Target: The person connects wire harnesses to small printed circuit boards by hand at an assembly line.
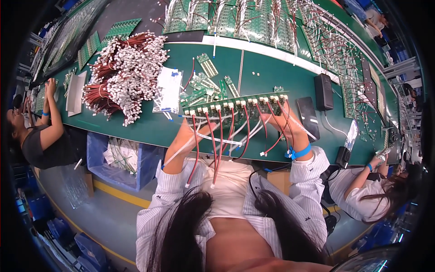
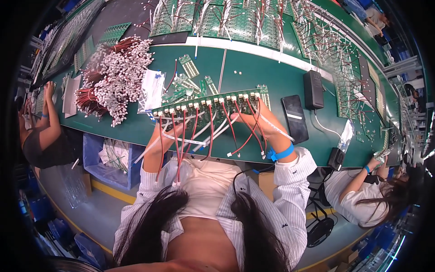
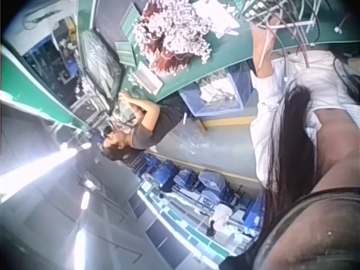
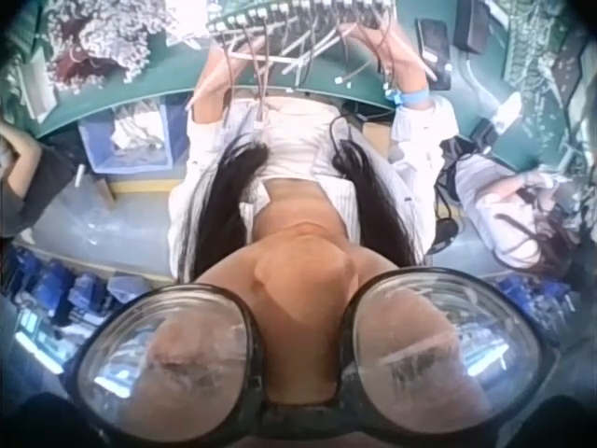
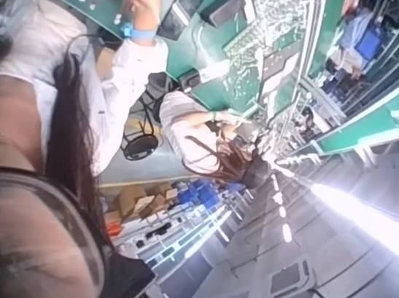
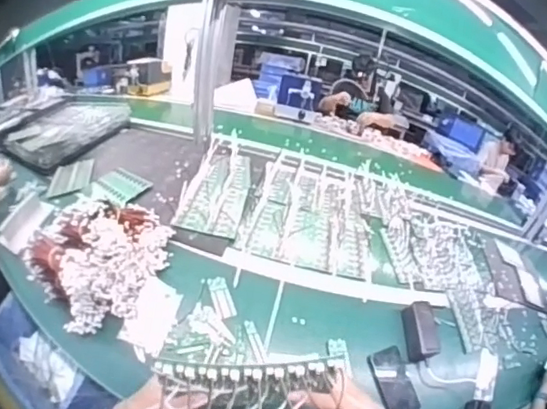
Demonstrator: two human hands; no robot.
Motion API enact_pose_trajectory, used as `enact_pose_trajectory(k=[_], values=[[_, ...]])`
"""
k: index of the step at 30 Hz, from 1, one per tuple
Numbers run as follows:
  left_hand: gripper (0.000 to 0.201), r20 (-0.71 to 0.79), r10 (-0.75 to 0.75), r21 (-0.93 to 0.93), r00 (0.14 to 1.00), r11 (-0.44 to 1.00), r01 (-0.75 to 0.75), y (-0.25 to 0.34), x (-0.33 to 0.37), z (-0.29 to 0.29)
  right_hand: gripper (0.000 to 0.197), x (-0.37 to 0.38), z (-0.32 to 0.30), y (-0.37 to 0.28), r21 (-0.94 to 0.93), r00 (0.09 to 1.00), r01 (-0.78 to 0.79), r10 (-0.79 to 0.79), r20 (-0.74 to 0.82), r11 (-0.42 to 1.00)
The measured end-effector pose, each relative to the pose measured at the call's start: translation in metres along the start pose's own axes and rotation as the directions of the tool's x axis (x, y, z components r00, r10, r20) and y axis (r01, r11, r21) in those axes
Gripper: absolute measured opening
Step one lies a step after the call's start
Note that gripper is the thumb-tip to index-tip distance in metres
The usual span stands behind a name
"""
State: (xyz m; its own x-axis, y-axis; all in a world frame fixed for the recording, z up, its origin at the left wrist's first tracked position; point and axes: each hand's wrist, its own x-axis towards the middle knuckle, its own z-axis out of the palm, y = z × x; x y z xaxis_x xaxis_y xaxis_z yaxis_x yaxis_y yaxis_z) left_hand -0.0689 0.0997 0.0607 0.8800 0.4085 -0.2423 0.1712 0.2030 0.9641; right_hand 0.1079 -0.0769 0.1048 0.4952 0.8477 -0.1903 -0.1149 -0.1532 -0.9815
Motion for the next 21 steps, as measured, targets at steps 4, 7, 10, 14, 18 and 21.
enact_pose_trajectory(k=[4,7,10,14,18,21], values=[[0.057,-0.077,0.007,0.034,0.997,0.999,-0.004,-0.007,-0.002,-0.003,0.028,0.002,0.007,0.011,0.196,1.000,-0.003,0.005,-0.011,0.981],[0.050,-0.216,0.053,-0.124,0.975,0.989,-0.081,-0.004,-0.004,0.005,0.029,0.001,0.007,0.033,0.107,0.992,0.047,-0.034,-0.120,0.993],[0.035,-0.286,0.005,-0.054,0.958,0.998,-0.021,0.005,-0.009,0.011,0.030,0.003,0.012,0.034,0.179,0.985,0.086,-0.057,-0.161,0.980],[0.022,-0.330,0.141,-0.100,0.933,0.978,-0.183,-0.010,-0.006,0.011,0.022,0.002,0.013,0.033,0.050,0.979,0.141,-0.131,-0.156,0.989],[0.022,-0.383,0.252,-0.019,0.889,0.960,-0.281,-0.022,-0.004,0.015,0.018,-0.001,0.018,0.032,-0.076,0.972,0.132,-0.144,-0.187,0.988],[0.022,-0.415,0.323,0.088,0.851,0.945,-0.315,-0.017,-0.007,0.020,0.017,-0.003,0.022,0.035,-0.039,0.953,0.173,-0.177,-0.246,0.984]])
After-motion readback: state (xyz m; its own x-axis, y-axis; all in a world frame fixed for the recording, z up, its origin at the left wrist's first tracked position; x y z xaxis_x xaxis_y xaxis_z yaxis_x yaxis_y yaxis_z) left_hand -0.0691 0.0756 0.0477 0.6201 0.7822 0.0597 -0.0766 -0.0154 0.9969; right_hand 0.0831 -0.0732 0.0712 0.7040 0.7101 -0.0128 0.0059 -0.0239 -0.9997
